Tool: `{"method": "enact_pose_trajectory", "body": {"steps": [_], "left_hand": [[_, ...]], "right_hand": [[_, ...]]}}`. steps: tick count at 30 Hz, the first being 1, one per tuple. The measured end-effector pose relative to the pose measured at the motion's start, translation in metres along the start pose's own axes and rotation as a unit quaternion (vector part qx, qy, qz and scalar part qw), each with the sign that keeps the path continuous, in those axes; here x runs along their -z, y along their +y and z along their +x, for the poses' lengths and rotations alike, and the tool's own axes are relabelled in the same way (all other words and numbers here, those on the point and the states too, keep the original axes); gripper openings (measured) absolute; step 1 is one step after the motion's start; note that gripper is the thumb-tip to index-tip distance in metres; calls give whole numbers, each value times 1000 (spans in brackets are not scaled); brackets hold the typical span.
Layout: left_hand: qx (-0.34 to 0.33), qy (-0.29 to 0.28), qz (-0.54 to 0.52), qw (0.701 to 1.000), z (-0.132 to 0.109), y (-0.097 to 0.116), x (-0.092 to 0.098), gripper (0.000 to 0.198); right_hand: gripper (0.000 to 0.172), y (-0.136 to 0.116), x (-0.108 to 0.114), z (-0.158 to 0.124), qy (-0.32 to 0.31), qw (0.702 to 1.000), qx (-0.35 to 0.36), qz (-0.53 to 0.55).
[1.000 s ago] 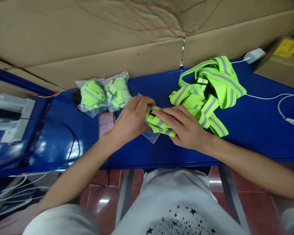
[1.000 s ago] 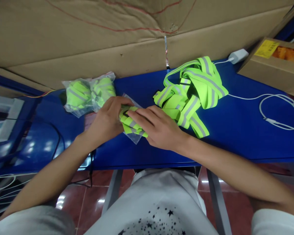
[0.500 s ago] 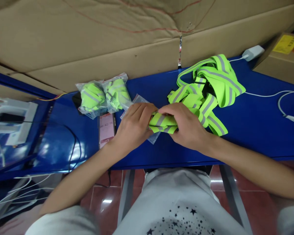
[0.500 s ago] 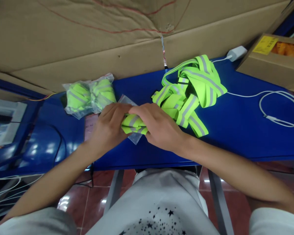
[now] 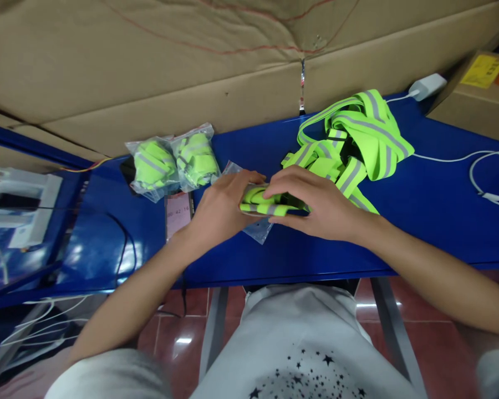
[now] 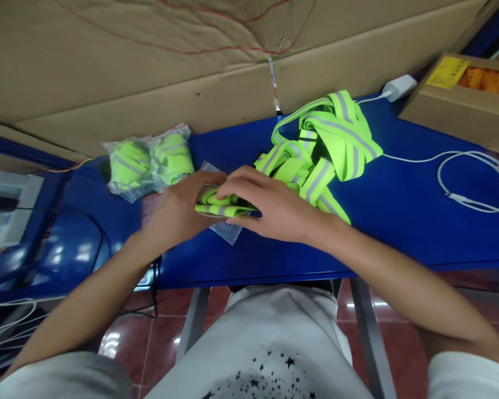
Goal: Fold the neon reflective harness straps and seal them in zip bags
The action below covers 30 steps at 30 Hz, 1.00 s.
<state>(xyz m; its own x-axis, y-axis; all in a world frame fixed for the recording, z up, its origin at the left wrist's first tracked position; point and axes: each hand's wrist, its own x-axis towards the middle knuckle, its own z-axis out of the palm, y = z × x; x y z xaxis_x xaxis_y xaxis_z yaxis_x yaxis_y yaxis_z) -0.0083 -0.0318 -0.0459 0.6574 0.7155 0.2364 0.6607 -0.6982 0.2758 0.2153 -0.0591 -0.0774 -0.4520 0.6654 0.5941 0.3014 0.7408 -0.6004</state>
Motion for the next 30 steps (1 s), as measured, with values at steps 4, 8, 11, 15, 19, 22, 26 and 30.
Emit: {"method": "enact_pose_trajectory", "body": {"steps": [4, 8, 11, 15, 19, 22, 26, 30], "left_hand": [[47, -34, 3, 998, -1, 1, 1, 40], [27, -26, 28, 999, 10, 17, -4, 24], [31, 9, 13, 999, 20, 25, 2, 19], [50, 39, -107, 992, 23, 25, 21, 29], [82, 49, -217, 972, 20, 26, 34, 27], [96, 64, -233, 966, 19, 27, 41, 35], [142, 67, -329, 931, 15, 18, 49, 47], [245, 29, -514, 822, 5, 5, 49, 48]], "right_hand": [[9, 4, -1, 1, 19, 999, 20, -41], [23, -3, -17, 3, 42, 985, 12, -168], [22, -12, -16, 12, 62, 980, -5, -187], [14, -26, 12, 28, -15, 997, -39, -64], [29, -36, 31, 48, -216, 974, -41, 50], [38, -39, 27, 61, -232, 971, -24, 54], [31, -42, 24, 63, -122, 992, -5, 30], [37, -36, 28, 46, -19, 997, -20, -71]]}}
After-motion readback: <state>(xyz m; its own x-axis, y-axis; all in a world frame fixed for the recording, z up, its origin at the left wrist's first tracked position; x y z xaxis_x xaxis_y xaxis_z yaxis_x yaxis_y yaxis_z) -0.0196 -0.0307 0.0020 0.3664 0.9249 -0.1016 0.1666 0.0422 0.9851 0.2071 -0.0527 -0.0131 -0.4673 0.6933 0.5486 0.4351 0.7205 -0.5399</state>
